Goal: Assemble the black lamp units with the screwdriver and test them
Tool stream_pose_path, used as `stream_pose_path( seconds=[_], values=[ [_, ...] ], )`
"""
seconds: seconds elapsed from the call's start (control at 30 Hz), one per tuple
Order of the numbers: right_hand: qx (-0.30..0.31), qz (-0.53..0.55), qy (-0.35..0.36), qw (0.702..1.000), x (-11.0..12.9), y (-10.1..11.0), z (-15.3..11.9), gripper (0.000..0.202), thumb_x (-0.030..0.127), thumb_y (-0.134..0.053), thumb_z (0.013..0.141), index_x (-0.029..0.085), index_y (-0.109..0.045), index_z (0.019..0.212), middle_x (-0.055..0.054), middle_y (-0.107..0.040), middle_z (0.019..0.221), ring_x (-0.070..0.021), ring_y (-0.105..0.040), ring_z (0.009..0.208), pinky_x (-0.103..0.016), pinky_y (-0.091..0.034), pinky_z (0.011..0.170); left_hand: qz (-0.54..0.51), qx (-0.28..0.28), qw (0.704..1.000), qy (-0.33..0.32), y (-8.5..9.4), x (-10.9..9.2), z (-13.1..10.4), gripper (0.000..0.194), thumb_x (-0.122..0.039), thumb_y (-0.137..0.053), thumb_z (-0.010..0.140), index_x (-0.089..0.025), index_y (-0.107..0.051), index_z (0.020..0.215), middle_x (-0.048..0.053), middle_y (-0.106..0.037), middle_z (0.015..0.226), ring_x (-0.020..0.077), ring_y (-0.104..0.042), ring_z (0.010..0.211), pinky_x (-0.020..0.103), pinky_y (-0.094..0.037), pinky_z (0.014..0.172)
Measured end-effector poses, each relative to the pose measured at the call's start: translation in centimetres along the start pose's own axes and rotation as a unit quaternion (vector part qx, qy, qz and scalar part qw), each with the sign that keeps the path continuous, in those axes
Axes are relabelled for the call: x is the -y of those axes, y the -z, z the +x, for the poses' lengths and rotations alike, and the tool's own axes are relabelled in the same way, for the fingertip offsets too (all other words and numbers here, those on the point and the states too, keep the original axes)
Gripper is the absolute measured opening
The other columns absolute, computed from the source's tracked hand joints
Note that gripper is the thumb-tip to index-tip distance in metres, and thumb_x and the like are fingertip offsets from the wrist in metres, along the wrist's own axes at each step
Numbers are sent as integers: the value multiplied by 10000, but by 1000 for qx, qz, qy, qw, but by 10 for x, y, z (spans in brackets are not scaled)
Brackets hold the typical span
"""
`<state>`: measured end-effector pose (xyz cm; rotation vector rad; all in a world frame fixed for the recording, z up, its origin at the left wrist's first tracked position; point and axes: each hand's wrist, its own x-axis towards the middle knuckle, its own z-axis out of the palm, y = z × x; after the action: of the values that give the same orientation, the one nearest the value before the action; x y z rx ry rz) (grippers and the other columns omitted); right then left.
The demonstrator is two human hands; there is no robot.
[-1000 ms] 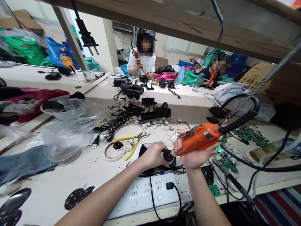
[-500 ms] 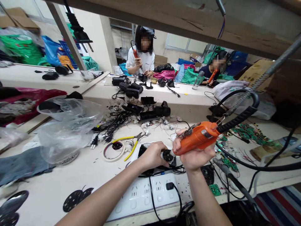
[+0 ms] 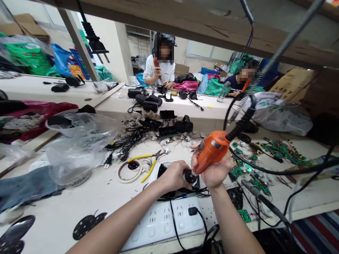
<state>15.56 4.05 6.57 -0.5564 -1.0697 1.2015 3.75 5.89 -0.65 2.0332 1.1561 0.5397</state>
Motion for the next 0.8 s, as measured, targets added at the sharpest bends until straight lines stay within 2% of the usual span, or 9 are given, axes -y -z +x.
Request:
stream_pose_path(
  seconds=[0.13, 0.33, 0.67, 0.8],
  values=[
    [12, -7, -65, 998, -4, -1, 6, 758, 876, -434, 621, 159, -656, 726, 5, -504, 433, -131, -438, 357, -255, -386, 331, -5, 1, 1000, 8, 0, 0, -1, 390, -277, -853, 497, -178, -692, 838, 5, -662, 831, 205, -599, 762, 260, -426, 658],
    [9, -5, -41, 999, -1, 1, 8, 690, 833, -446, 664, 177, -651, 720, 18, -464, 402, -158, -509, 415, -243, -400, 354, -15, 2, 1000, 9, 0, 0, -2, 395, -282, -850, 500, -182, -697, 850, 19, -677, 891, 224, -610, 821, 277, -443, 713],
    [13, -5, -42, 999, -2, 5, 8, 703, 854, -394, 673, 191, -628, 678, 15, -437, 409, -164, -503, 422, -256, -402, 362, -12, 5, 1000, 8, 0, 1, -1, 415, -292, -852, 505, -189, -698, 876, 17, -671, 890, 218, -602, 823, 274, -438, 720],
    [20, 5, -45, 999, -3, 7, 7, 735, 863, -386, 672, 179, -647, 733, 28, -432, 401, -140, -453, 379, -241, -370, 346, -8, 4, 1000, 5, 0, 1, -1, 397, -296, -853, 503, -187, -696, 851, 12, -665, 864, 215, -600, 809, 268, -429, 701]
  ],
)
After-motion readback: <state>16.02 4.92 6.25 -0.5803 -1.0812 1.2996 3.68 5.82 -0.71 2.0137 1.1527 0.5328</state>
